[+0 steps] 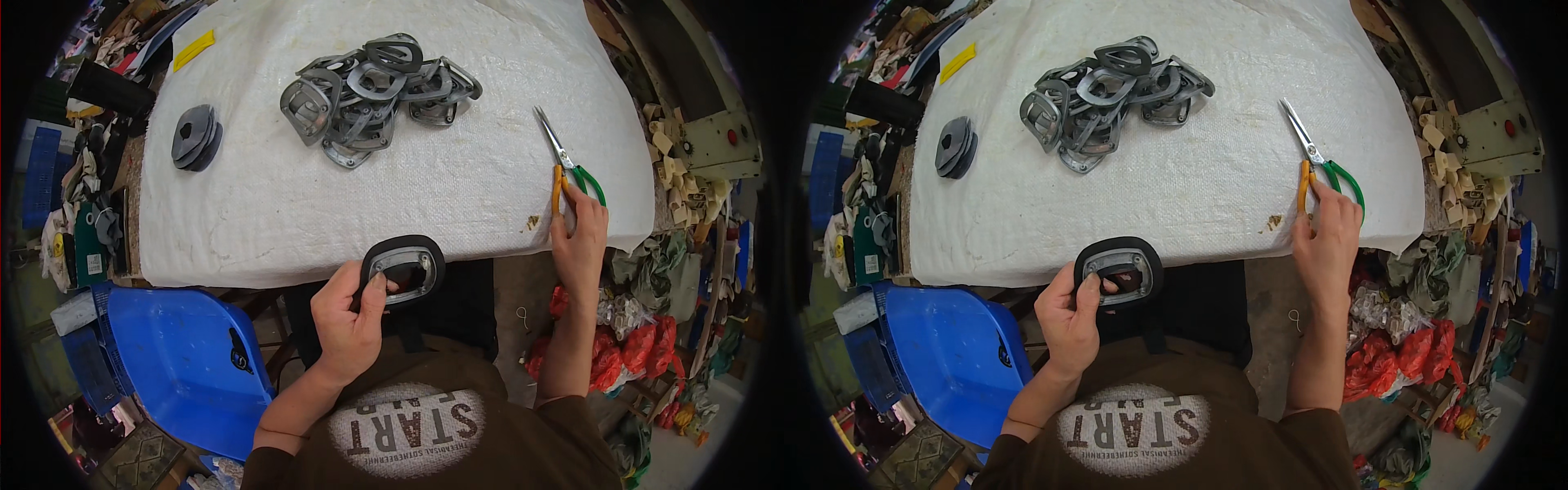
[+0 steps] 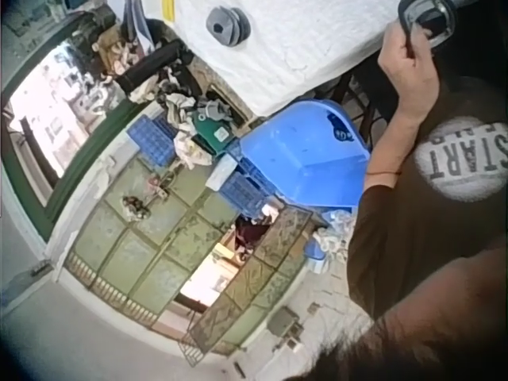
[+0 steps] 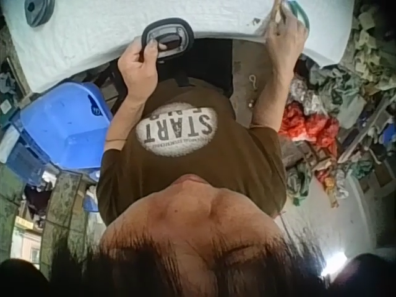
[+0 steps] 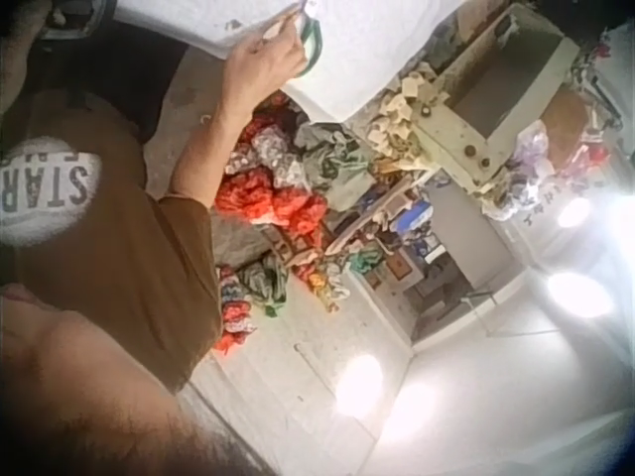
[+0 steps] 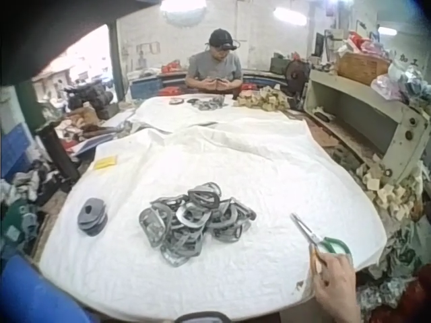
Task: Assembling foam rings onto plastic inserts for shoe components at a workstation.
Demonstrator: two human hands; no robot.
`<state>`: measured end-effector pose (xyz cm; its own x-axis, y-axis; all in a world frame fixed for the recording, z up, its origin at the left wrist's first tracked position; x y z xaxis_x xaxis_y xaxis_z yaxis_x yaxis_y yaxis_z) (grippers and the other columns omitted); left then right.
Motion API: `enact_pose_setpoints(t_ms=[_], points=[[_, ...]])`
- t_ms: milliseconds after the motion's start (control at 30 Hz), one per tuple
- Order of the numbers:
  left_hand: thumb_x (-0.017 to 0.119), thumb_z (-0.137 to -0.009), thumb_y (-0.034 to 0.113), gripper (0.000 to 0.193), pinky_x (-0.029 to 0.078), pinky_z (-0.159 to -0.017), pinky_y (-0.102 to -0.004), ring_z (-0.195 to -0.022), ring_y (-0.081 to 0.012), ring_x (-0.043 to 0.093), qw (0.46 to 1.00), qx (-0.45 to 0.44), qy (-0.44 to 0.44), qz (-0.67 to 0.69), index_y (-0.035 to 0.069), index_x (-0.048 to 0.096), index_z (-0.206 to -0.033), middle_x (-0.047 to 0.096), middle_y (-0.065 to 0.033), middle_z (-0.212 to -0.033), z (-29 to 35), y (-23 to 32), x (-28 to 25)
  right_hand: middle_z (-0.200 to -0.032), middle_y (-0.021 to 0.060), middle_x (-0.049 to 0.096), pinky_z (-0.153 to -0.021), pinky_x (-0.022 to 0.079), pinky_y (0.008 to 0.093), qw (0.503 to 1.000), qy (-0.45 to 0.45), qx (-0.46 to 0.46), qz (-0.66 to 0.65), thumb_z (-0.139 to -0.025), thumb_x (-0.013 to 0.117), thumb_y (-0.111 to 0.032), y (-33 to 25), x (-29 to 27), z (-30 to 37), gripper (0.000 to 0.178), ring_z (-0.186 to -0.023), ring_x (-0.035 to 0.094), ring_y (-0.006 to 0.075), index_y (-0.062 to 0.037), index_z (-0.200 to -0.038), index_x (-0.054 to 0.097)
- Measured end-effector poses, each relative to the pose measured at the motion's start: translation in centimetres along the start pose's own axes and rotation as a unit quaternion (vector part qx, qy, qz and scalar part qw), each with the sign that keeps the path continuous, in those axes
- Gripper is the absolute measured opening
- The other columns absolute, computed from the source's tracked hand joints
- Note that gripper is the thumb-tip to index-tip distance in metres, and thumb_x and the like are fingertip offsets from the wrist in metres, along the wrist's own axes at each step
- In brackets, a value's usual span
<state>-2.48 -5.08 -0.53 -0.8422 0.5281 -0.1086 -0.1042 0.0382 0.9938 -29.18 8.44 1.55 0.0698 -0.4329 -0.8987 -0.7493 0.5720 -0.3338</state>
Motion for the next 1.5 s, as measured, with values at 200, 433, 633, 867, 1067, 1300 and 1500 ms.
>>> enact_pose_setpoints(t_ms=[200, 433, 633, 867, 1067, 1300, 1500], points=[[0.049, -0.091, 0.011, 0.018, 0.041, -0.046, -0.0163, -0.061, -0.0038, 0.049, 0.997, 0.023, -0.024, -0.066, -0.003, 0.059, -0.088, 0.056, -0.0026, -0.073, -0.2, 0.1, 0.0, -0.11, 0.0184, 0.051, -0.092, 0.036, 0.0387, 0.999, 0.022, -0.025, 0.017, -0.072, 0.054, 0.001, 1.8, -0.5, -0.5, 0.041, -0.103, 0.046, 0.0328, 0.0006, -0.114, 0.051], [0.055, -0.088, 0.011, 0.016, 0.035, -0.043, -0.0202, -0.048, -0.0061, 0.044, 0.999, -0.031, 0.01, 0.013, -0.004, 0.059, -0.082, 0.048, -0.004, -0.065, -0.1, -0.3, -0.2, -0.101, 0.017, 0.051, -0.083, 0.041, 0.0368, 0.998, 0.051, -0.019, 0.03, -0.07, 0.054, 0.005, 1.6, -0.1, -1.1, 0.05, -0.095, 0.05, 0.0315, -0.0005, -0.119, 0.048], [0.056, -0.087, 0.009, 0.015, 0.035, -0.044, -0.0216, -0.049, -0.008, 0.043, 0.998, 0.004, 0.064, -0.008, -0.004, 0.058, -0.081, 0.047, -0.0046, -0.063, -0.3, -0.4, -1.6, -0.086, 0.0129, 0.052, -0.06, 0.044, 0.0308, 0.945, -0.082, -0.093, -0.303, -0.063, 0.074, -0.011, -6.0, -0.5, 3.5, 0.06, -0.067, 0.051, 0.028, -0.0027, -0.118, 0.05], [0.052, -0.089, 0.01, 0.018, 0.041, -0.042, -0.0172, -0.054, -0.004, 0.047, 0.991, 0.073, 0.067, -0.091, -0.004, 0.057, -0.08, 0.052, -0.0029, -0.068, -0.2, 0.5, -1.7, -0.074, 0.0112, 0.047, -0.05, 0.04, 0.0373, 0.863, -0.386, -0.147, -0.29, -0.068, 0.072, -0.041, -9.8, 2.1, 8.4, 0.065, -0.056, 0.049, 0.029, -0.0055, -0.118, 0.05], [0.052, -0.089, 0.008, 0.017, 0.04, -0.042, -0.0172, -0.053, -0.0037, 0.045, 0.993, 0.079, 0.06, -0.07, -0.004, 0.057, -0.078, 0.05, -0.0022, -0.067, -0.2, 0.9, -1.3, -0.074, 0.0103, 0.048, -0.052, 0.042, 0.0361, 0.859, -0.411, -0.136, -0.272, -0.072, 0.068, -0.045, -10.2, 3.0, 8.8, 0.062, -0.059, 0.05, 0.0282, -0.0081, -0.118, 0.05], [0.058, -0.083, 0.006, 0.011, 0.037, -0.05, -0.026, -0.055, -0.0159, 0.045, 0.996, 0.05, 0.051, -0.055, -0.005, 0.057, -0.084, 0.048, -0.0092, -0.065, -0.1, 0.7, -1.1, -0.071, 0.008, 0.047, -0.051, 0.042, 0.0347, 0.858, -0.417, -0.139, -0.267, -0.072, 0.068, -0.046, -10.7, 2.9, 8.6, 0.062, -0.057, 0.05, 0.0249, -0.0087, -0.117, 0.051], [0.057, -0.084, 0.006, 0.012, 0.037, -0.05, -0.0262, -0.055, -0.0162, 0.044, 0.996, 0.045, 0.048, -0.053, -0.005, 0.057, -0.082, 0.048, -0.0094, -0.065, 0.0, 0.6, -1.1, -0.067, 0.0071, 0.047, -0.048, 0.042, 0.0323, 0.862, -0.396, -0.151, -0.28, -0.071, 0.071, -0.042, -11.0, 2.7, 8.5, 0.058, -0.054, 0.05, 0.0224, -0.0068, -0.113, 0.054]])
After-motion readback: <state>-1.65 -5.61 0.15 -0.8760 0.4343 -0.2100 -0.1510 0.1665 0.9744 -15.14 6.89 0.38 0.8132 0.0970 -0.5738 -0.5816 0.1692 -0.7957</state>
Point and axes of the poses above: each hand's wrist, its own z-axis away from the middle knuckle, its own x-axis out of the palm, y = z × x, the point moved 7 cm from there along -z, towards the middle knuckle
